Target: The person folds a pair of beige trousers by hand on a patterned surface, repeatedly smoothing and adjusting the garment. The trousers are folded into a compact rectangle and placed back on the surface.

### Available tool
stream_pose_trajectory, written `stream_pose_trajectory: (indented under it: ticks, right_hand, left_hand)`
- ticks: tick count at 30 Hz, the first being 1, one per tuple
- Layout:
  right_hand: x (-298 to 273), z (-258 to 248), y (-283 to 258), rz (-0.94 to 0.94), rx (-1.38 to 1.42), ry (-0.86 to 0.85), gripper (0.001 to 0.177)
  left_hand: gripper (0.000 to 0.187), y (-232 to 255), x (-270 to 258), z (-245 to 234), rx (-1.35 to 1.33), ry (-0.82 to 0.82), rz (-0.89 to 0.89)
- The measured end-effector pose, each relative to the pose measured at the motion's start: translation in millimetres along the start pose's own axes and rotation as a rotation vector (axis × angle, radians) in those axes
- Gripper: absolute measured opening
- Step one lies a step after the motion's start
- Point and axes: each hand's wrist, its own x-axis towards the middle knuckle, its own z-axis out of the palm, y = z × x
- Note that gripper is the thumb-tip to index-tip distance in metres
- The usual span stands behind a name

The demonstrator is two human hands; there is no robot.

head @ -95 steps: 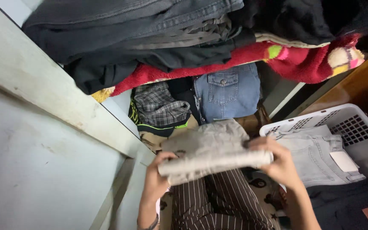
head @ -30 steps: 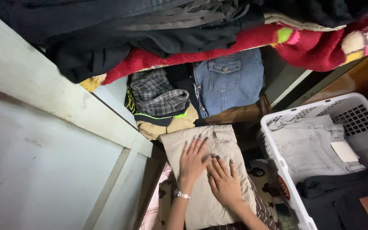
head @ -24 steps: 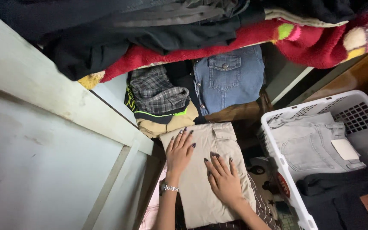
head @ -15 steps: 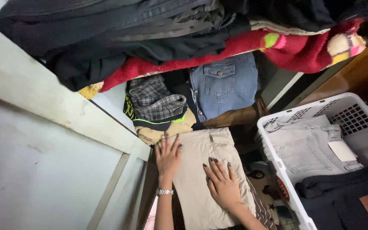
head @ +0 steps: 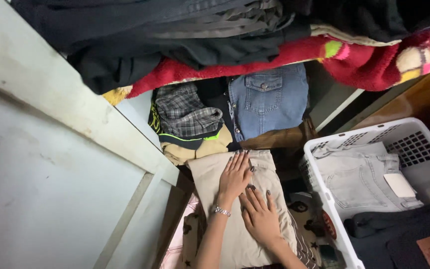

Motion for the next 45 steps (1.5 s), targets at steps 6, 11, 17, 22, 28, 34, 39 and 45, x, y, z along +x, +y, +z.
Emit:
stream_pose_trajectory:
  ticks: [6,11,17,22,28,34,39,45]
  right_hand:
    - [4,-7,-3,0.032,0.051,-0.01,0.051]
    - [7,-16,-5,0.008,0.034,-0.01,0.053]
    - [4,-7,-2,0.007,0.027,-0.016,0.055]
    - [2,-4,0,0.001,0.051,-0.021,0.052]
    - [2,-5,0,-0.01,0.054,0.005,0.05]
    - [0,-3,0,0.004,0.072,-0.015,0.052]
    - [5,0,5,0.114,0.195,-0.143,0.055]
    - [-26,1,-5,-0.023,-0.001,-0.11,0.061]
  left_hand:
    - [0.066,-25,-5,-9,0.181,-0.076,-0.049]
    - [0.057,-51,-24,-31,0.211,-0.016,-0.052]
    - [0.054,-92,-18,-17,0.266,0.253,0.204]
    - [0.053,-105,-22,-21,0.208,0.253,0.266]
    - [0.055,-120,-56,-13,-0.013,0.183,0.108]
    - [0.058,-112,-99,-29,-0.133,0.002,-0.295]
    - [0.061,-50,-123,-39,0.095,0.19,-0.501]
    - [0.068,43,-149,6,0.634,0.415,-0.32]
